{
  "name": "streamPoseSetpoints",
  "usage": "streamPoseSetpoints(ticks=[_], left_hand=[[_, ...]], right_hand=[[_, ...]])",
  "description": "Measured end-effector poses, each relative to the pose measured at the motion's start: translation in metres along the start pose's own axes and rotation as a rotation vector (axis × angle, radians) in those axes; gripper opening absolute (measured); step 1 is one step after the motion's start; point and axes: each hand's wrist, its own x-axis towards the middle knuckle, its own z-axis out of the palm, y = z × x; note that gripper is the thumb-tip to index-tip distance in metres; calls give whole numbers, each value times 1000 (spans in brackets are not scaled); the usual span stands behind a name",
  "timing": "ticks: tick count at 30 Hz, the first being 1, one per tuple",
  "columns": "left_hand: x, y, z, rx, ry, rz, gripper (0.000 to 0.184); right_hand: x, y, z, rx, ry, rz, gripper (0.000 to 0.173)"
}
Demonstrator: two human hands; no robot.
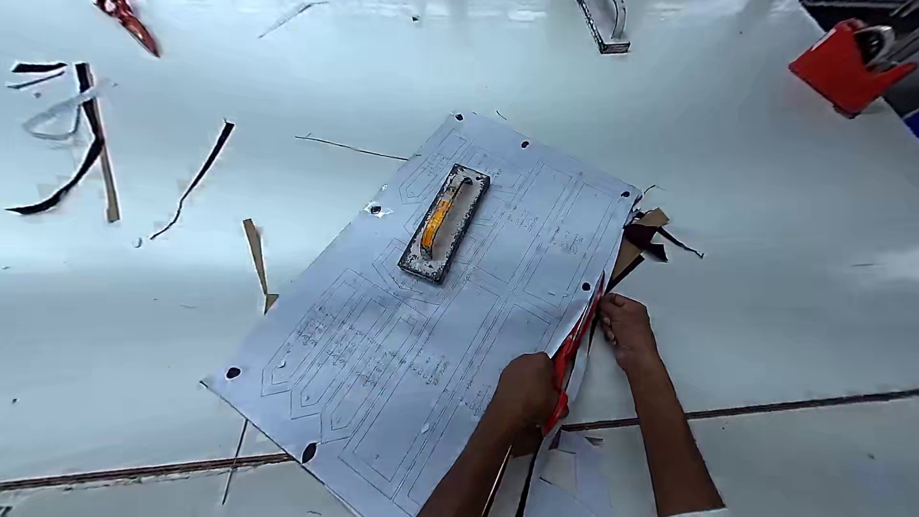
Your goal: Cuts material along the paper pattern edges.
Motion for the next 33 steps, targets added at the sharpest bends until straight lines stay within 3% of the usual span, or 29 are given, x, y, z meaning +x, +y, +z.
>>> streamPoseSetpoints(ticks=[8, 33], left_hand=[[4, -5, 1, -2, -16, 6, 31], [19, 16, -20, 20, -17, 70, 29]], right_hand=[[24, -10, -3, -85, 44, -73, 22], [28, -13, -1, -19, 68, -17, 17]])
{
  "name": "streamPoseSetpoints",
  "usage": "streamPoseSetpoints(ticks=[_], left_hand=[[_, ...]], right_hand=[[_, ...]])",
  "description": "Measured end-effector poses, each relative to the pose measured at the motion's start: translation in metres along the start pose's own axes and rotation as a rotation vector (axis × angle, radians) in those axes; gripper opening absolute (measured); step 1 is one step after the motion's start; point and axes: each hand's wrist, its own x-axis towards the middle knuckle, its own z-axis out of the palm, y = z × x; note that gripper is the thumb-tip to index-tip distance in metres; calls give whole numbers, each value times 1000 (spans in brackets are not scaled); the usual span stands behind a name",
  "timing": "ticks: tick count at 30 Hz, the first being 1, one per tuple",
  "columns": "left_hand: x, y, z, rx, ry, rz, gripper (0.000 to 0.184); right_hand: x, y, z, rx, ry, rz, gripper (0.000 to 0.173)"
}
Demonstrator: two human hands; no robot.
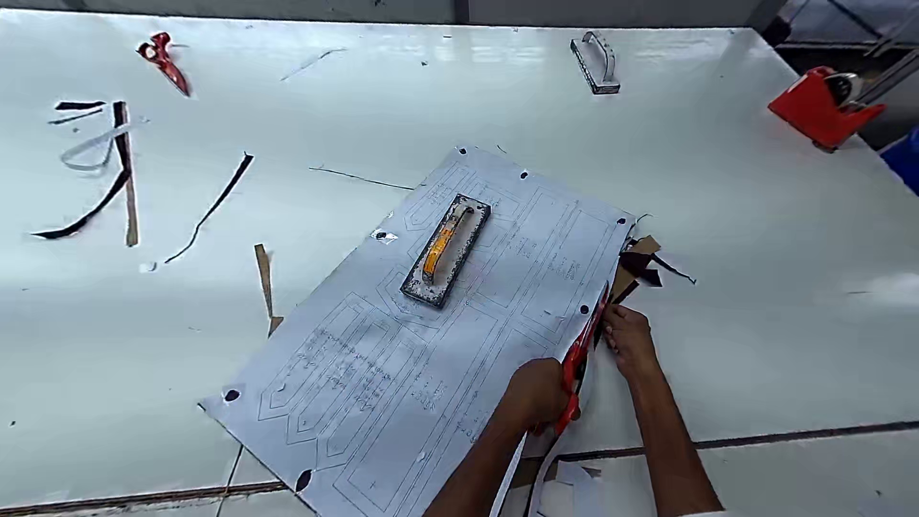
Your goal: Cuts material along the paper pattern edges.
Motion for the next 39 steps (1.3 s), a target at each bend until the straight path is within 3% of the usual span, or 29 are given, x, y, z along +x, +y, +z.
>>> streamPoseSetpoints(ticks=[11, 18, 39], left_hand=[[8, -2, 1, -35, 33, -17, 29], [10, -5, 0, -33, 7, 1, 29], [22, 2, -6, -70, 47, -17, 26]], right_hand=[[0, -1, -1, -37, -7, 2, 18], [30, -11, -7, -71, 4, -81, 25], [34, -15, -7, -16, 7, -29, 17]])
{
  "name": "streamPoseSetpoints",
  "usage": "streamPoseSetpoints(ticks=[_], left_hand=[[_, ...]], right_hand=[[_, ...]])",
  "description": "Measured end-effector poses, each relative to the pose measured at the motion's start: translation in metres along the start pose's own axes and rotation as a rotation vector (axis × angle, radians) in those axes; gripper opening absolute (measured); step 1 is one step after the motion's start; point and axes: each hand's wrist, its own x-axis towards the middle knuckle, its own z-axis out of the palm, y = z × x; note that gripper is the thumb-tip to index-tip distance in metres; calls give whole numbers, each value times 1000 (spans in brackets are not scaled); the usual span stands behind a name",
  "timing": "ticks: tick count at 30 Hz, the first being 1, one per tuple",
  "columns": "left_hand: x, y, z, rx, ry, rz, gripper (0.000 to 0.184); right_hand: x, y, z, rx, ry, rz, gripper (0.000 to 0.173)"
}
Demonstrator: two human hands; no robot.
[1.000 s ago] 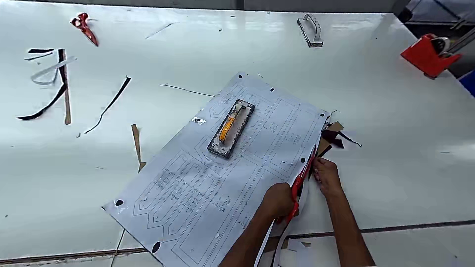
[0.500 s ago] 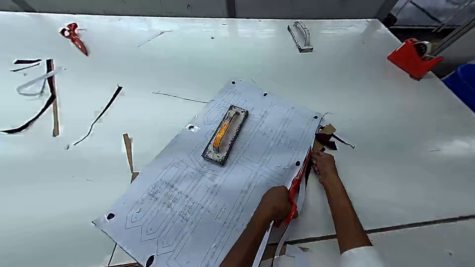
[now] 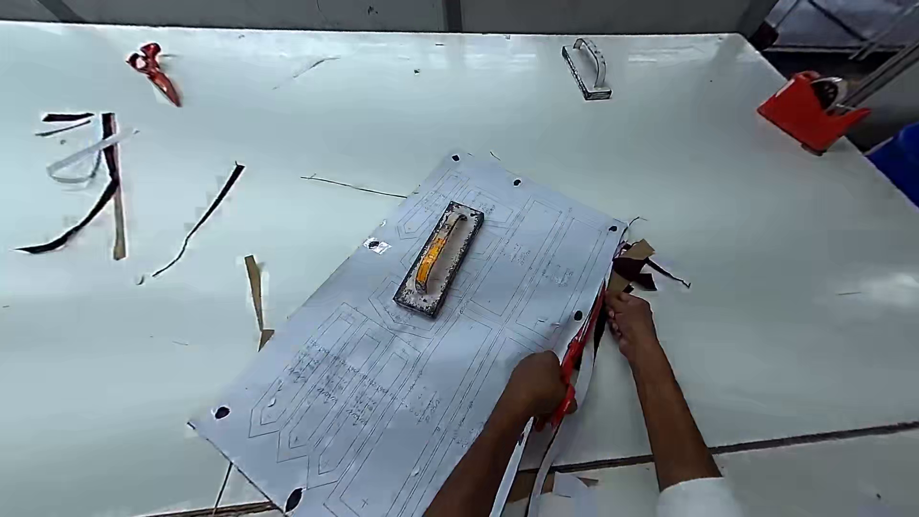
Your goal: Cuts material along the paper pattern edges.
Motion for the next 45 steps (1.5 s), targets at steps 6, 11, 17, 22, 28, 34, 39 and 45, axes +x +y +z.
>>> streamPoseSetpoints(ticks=[6, 11, 17, 22, 28, 34, 39, 45], left_hand=[[2, 13, -6, 4, -19, 21, 28], [4, 18, -11, 40, -8, 13, 27], [4, 18, -12, 56, -16, 11, 26], [6, 17, -13, 32, -11, 2, 26], [8, 15, -14, 39, -19, 12, 26], [10, 14, -16, 40, -17, 28, 30], [11, 29, -23, 59, -8, 8, 30], [15, 29, -22, 56, 6, -15, 27]], right_hand=[[-1, -2, 1, 14, 11, 22, 13], [-1, -4, 1, 7, 12, 45, 14], [0, -3, 0, 14, 6, 38, 16], [6, -3, 0, 15, 20, 16, 19], [24, -7, 1, -15, 40, -28, 11], [20, -9, 1, 0, 31, -33, 14], [18, -8, -1, 44, 6, -51, 15], [20, -6, -1, 58, 9, -44, 12]])
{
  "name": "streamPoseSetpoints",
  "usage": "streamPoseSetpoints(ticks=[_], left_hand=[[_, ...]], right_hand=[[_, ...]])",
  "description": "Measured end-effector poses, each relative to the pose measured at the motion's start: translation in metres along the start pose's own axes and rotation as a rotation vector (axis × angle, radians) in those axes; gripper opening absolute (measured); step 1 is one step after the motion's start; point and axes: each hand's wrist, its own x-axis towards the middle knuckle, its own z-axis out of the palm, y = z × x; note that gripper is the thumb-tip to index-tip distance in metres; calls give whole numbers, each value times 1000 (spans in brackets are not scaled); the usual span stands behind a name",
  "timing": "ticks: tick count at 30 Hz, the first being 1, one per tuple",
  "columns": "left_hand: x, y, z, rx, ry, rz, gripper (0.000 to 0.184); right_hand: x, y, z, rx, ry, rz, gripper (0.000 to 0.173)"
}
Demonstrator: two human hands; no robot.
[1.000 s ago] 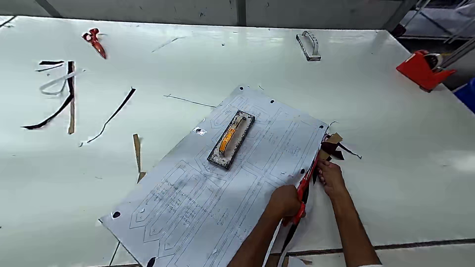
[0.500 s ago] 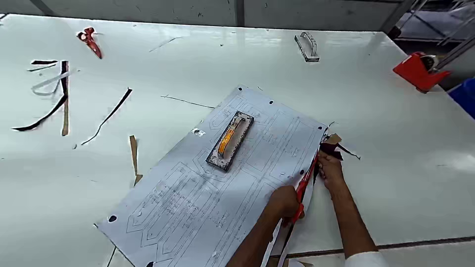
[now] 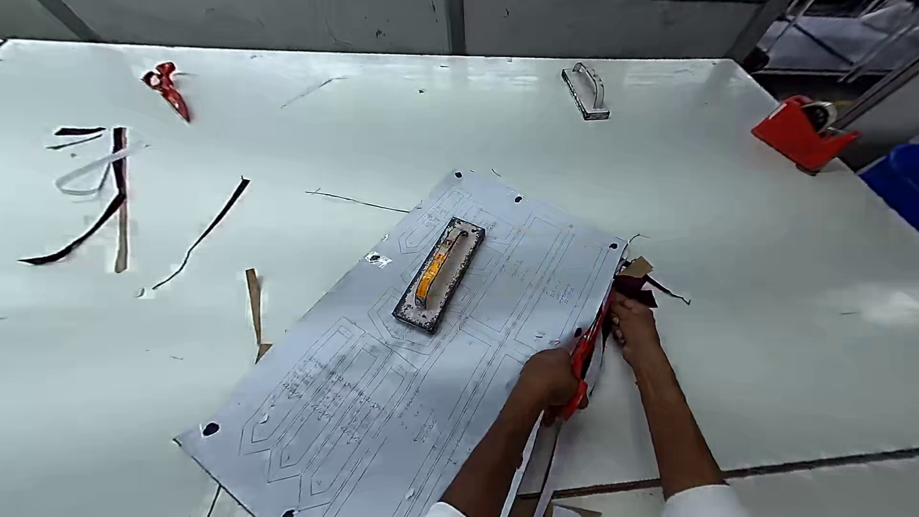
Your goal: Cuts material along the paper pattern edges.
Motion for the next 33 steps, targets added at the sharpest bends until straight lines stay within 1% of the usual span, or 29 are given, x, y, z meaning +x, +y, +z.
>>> streamPoseSetpoints(ticks=[3, 5, 7, 14, 19, 21, 26, 33], left_hand=[[2, -2, 2, -11, 13, 1, 28], [6, -7, 4, -27, 17, 17, 29], [8, -9, 4, -44, 13, 27, 30], [9, 8, -10, 30, -14, 42, 30], [10, 6, -8, -21, 6, 44, 30], [13, 4, -6, -54, 20, 53, 35], [16, 1, -6, -49, 19, 63, 31], [16, 18, -15, 4, 11, 54, 29]], right_hand=[[1, 1, 0, -16, -3, -6, 14], [1, 1, 0, -11, -14, -12, 21], [2, 1, 0, -15, -8, -7, 22], [-2, -3, 1, -44, -5, 8, 16], [-1, -2, 1, -46, -7, 2, 17], [-1, 0, 0, -41, -10, -17, 17], [-1, -1, 0, -62, -1, 6, 16], [-1, -4, 0, -82, 14, 20, 16]])
